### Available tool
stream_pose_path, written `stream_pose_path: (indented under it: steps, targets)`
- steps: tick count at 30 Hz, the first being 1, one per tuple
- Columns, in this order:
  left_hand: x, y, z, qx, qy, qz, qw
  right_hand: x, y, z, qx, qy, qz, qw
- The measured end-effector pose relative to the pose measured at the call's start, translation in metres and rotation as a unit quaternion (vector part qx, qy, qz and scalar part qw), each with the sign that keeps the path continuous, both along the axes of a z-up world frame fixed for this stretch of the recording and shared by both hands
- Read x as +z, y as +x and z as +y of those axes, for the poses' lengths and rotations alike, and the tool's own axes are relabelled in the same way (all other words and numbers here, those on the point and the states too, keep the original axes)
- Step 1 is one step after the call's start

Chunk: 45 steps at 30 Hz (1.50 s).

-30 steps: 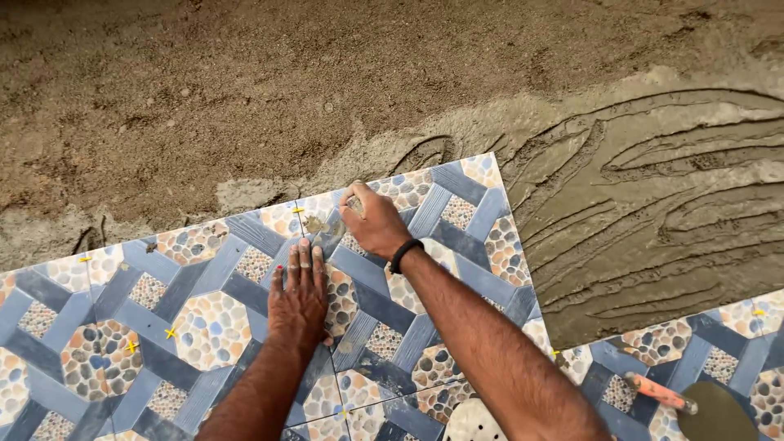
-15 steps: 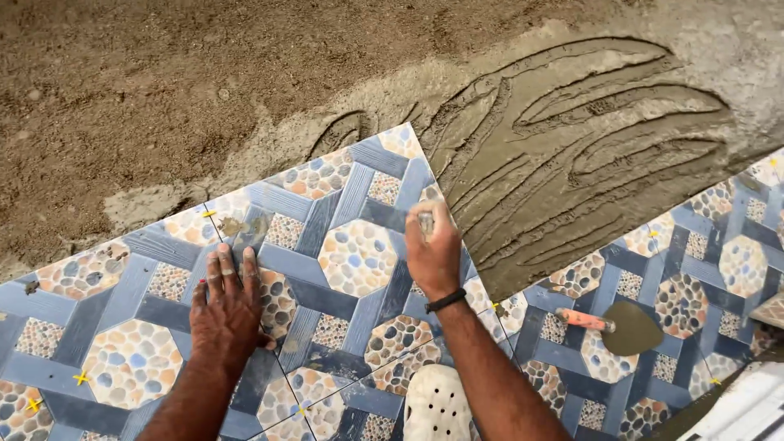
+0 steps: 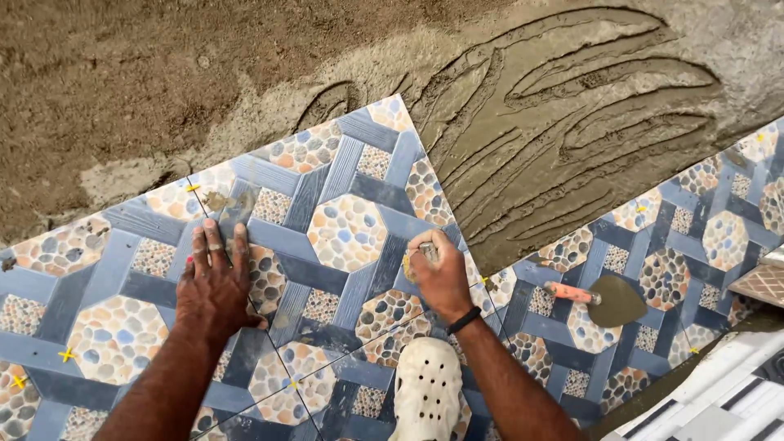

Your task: Applying mortar and placing floor tiles.

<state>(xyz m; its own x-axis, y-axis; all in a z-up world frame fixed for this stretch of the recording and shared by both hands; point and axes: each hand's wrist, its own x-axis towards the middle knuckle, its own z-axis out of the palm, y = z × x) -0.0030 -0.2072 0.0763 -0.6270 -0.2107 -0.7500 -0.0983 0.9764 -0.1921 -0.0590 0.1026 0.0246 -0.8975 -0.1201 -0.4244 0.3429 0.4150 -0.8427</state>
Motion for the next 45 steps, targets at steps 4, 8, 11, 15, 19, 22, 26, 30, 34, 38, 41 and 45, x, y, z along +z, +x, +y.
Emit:
stream_pose_path:
  steps: [4,8,11,15,19,22,26,30,34,38,41,45]
  targets:
    - [-0.008,0.007,0.002,0.023,0.007,0.004,1.0,0.0,0.032,-0.015,0.158,-0.036,0.177,0.971]
    - [-0.02,0.008,-0.002,0.011,-0.001,0.024,1.0,-0.003,0.045,-0.024,0.23,0.048,0.085,0.968]
    - [-0.022,0.012,0.001,0.02,0.017,0.023,0.999,0.027,0.045,-0.045,0.239,-0.009,0.072,0.968]
    - [-0.023,0.014,-0.002,0.026,0.021,0.024,0.999,0.012,0.079,-0.068,0.385,-0.037,0.011,0.922]
    - [-0.027,0.026,0.002,0.025,0.021,0.038,0.999,0.023,0.074,-0.084,0.411,-0.04,0.053,0.909]
    - [-0.025,0.012,-0.005,0.024,0.022,0.039,0.999,0.051,0.06,-0.101,0.382,-0.104,0.17,0.902]
    - [-0.024,0.014,-0.005,0.018,0.024,0.038,0.999,-0.007,0.057,-0.104,0.42,-0.117,0.14,0.889]
    - [-0.018,0.013,-0.005,0.02,0.017,0.041,0.999,-0.019,-0.001,-0.108,0.244,-0.163,-0.041,0.955]
    - [-0.023,0.013,-0.008,0.026,0.025,0.029,0.999,-0.03,-0.054,-0.101,0.179,-0.133,0.241,0.945]
    - [-0.022,0.01,-0.006,0.025,0.028,0.023,0.999,-0.015,-0.104,-0.109,0.122,-0.089,-0.028,0.988]
    - [-0.023,0.007,-0.006,0.03,0.026,0.023,0.999,0.02,-0.094,-0.12,0.112,-0.255,0.085,0.957]
    - [-0.021,0.017,-0.005,0.02,0.024,0.019,0.999,-0.012,-0.068,-0.131,0.181,-0.056,0.04,0.981]
